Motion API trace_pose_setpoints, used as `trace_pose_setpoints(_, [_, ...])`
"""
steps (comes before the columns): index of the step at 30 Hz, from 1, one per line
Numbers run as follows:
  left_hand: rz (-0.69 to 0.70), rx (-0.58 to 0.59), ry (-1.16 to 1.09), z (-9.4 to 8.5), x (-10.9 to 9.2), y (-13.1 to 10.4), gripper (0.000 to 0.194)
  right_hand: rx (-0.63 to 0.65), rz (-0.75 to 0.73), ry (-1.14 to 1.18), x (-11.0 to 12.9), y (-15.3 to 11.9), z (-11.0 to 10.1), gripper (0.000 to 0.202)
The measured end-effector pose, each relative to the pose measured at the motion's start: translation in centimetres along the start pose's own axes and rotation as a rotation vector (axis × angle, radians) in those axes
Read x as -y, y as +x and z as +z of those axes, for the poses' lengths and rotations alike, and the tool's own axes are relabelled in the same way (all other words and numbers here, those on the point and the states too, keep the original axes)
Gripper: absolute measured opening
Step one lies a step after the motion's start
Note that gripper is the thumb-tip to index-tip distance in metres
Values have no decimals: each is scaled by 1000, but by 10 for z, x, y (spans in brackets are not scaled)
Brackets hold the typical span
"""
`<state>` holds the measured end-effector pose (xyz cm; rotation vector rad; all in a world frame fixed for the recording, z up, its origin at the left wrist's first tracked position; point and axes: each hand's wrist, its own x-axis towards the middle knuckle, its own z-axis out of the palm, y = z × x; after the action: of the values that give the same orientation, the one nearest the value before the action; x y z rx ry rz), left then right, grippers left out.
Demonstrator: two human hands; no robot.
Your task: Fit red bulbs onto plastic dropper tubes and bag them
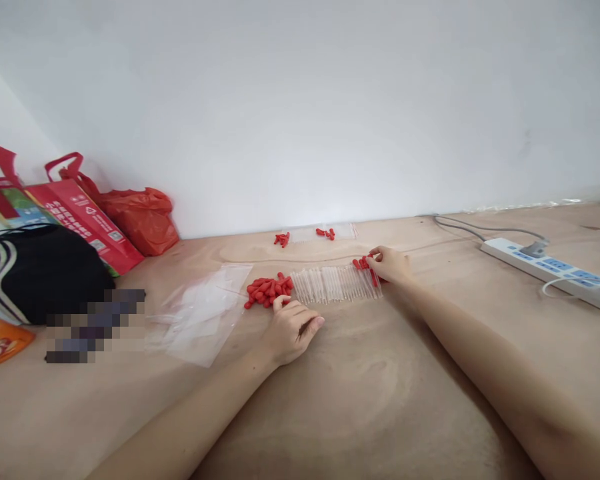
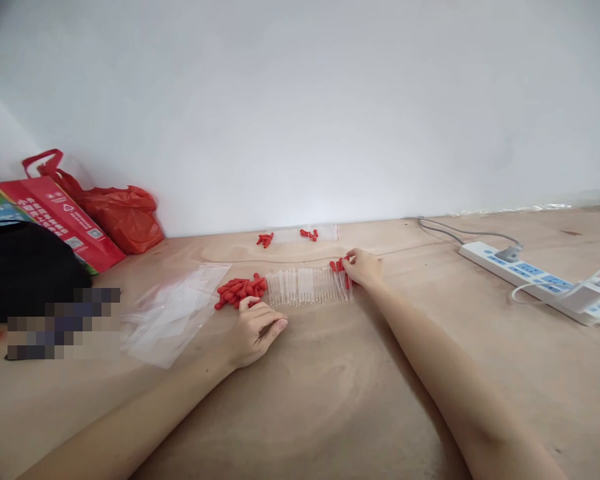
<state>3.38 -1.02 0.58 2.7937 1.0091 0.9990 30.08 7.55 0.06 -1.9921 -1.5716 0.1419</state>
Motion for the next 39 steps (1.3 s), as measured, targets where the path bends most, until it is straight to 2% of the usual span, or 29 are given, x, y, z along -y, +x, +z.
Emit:
trace_pose_setpoints(4, [2,1,14,0,0,0,26,-22,9,-7,-8,-2,-4,34])
trace_pose_setpoints(8, [-5,-17,13,0,1,-1,23,-56,-27,51,-27,-9,-13,25])
trace_pose_setpoints(12, [-9,-25,41,2,2,-1,21,-31,-227,11,-42,-22,-21,21])
trace_pose_setpoints(17, [-14,-53,95,4,2,-2,17,-20,-437,-134,-43,-29,-22,25])
trace_pose_setpoints(21, [-101,-107,182,3,3,-3,9,-50,-512,-219,-40,-29,-15,24])
trace_pose_setpoints(25, [-231,-143,299,1,9,7,5,-84,-555,-257,-39,-30,-11,24])
trace_pose_setpoints(28, [-315,-113,374,2,16,22,5,-102,-575,-294,-38,-33,-14,24])
trace_pose_setpoints(33, [-475,25,491,13,23,50,12,-184,-522,-283,-37,-38,-24,23])
trace_pose_setpoints(36, [-531,73,539,19,28,64,19,-261,-475,-164,-33,-44,-29,22])
trace_pose_setpoints(39, [-560,120,563,23,33,73,22,-230,-577,63,-22,-57,-31,19])
